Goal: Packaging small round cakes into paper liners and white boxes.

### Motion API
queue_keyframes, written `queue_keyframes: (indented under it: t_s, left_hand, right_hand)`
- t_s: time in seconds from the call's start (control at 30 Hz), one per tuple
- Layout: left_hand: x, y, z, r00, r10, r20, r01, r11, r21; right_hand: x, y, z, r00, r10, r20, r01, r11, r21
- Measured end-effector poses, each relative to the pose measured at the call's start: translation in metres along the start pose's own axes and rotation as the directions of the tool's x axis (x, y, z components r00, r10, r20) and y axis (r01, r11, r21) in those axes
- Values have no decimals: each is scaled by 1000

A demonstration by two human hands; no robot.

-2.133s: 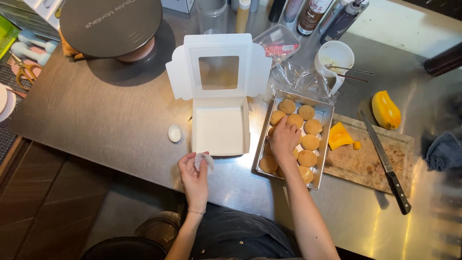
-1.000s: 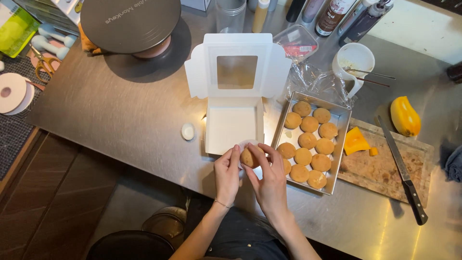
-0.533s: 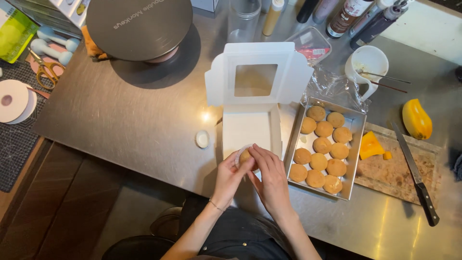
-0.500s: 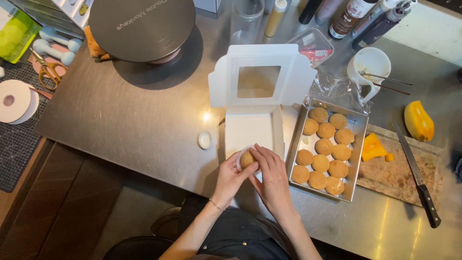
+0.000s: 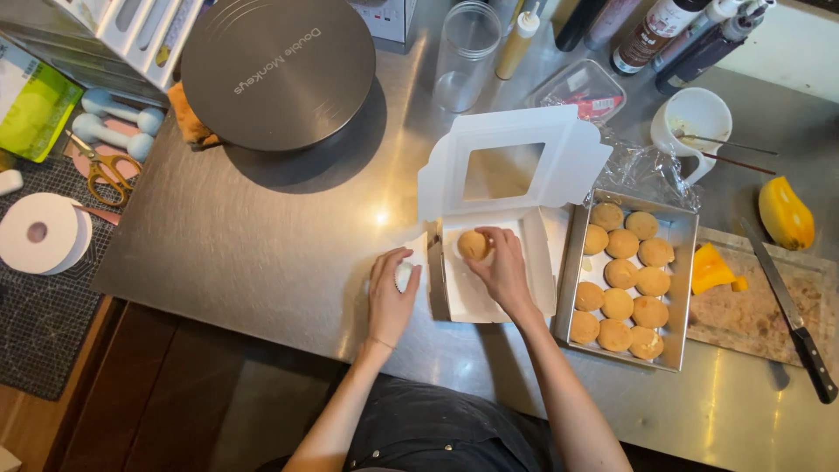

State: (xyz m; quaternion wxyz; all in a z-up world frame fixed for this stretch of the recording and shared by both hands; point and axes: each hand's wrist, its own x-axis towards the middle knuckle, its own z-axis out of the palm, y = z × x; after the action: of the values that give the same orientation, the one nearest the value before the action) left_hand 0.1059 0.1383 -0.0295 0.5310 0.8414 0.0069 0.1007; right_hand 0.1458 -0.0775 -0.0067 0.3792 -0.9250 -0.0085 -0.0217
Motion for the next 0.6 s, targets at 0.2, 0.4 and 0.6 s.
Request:
queue_keyframes:
  t_s: [0.2, 0.4, 0.6]
  left_hand:
    - [9, -28, 3, 985, -112, 133, 82, 974, 210]
    - [5, -44, 19, 984, -166, 60, 161, 983, 89]
    - [6, -37, 18, 994, -107, 12, 94, 918, 385]
  right_hand:
    - [15, 22, 47, 995, 18, -99, -17, 1000, 16]
    - [9, 12, 53, 988, 121, -95, -122, 993, -1]
    - [-17, 8, -5, 977, -61, -206, 81, 993, 90]
